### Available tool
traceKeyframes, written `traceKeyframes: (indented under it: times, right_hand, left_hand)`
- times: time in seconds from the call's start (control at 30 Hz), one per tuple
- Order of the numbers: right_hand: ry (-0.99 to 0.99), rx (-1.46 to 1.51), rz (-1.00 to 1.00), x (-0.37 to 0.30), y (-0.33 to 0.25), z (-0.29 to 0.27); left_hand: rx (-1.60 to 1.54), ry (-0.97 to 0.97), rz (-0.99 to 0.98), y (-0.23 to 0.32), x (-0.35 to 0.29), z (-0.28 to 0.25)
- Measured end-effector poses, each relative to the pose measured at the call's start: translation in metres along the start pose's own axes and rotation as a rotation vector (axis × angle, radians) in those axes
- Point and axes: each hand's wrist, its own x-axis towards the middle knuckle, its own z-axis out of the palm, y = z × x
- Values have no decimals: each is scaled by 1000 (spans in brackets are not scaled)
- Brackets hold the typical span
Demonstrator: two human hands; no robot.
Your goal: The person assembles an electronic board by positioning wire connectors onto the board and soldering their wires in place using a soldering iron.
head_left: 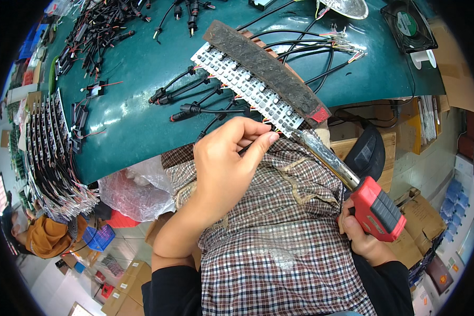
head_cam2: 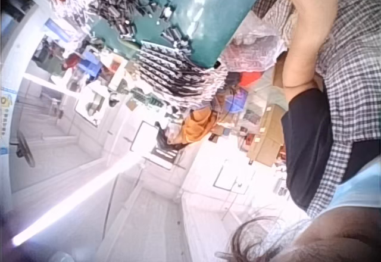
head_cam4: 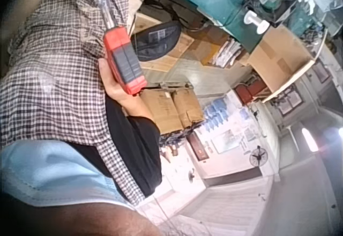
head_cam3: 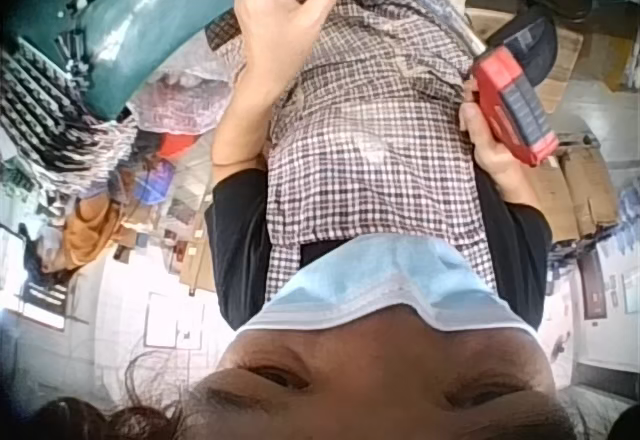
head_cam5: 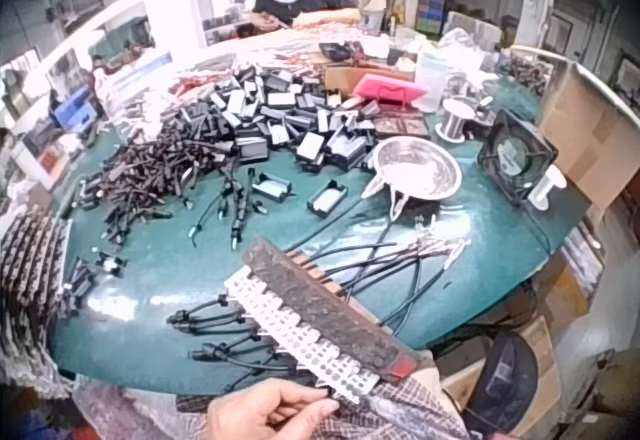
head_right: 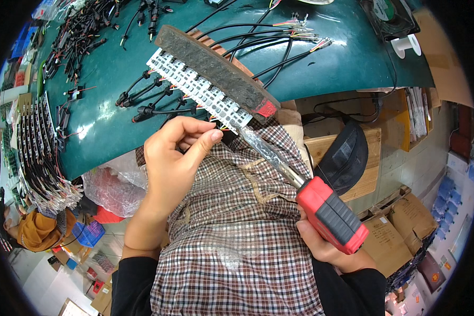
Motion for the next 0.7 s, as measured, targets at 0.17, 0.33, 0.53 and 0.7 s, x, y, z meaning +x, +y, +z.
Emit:
traceKeyframes:
  times: [0.17, 0.33, 0.53, 0.7]
  right_hand:
    - [-22, -124, -72, 3, 3, -4]
    - [-20, -165, -89, 4, 6, -4]
    - [-14, -143, -69, 5, 4, -2]
    - [-22, -126, -53, 5, 3, -1]
  left_hand:
    - [119, 109, 194, -9, -4, 8]
    - [192, 106, 283, -12, -4, 5]
    - [231, 100, 362, -10, 0, 2]
    - [274, 102, 402, -6, 3, 2]
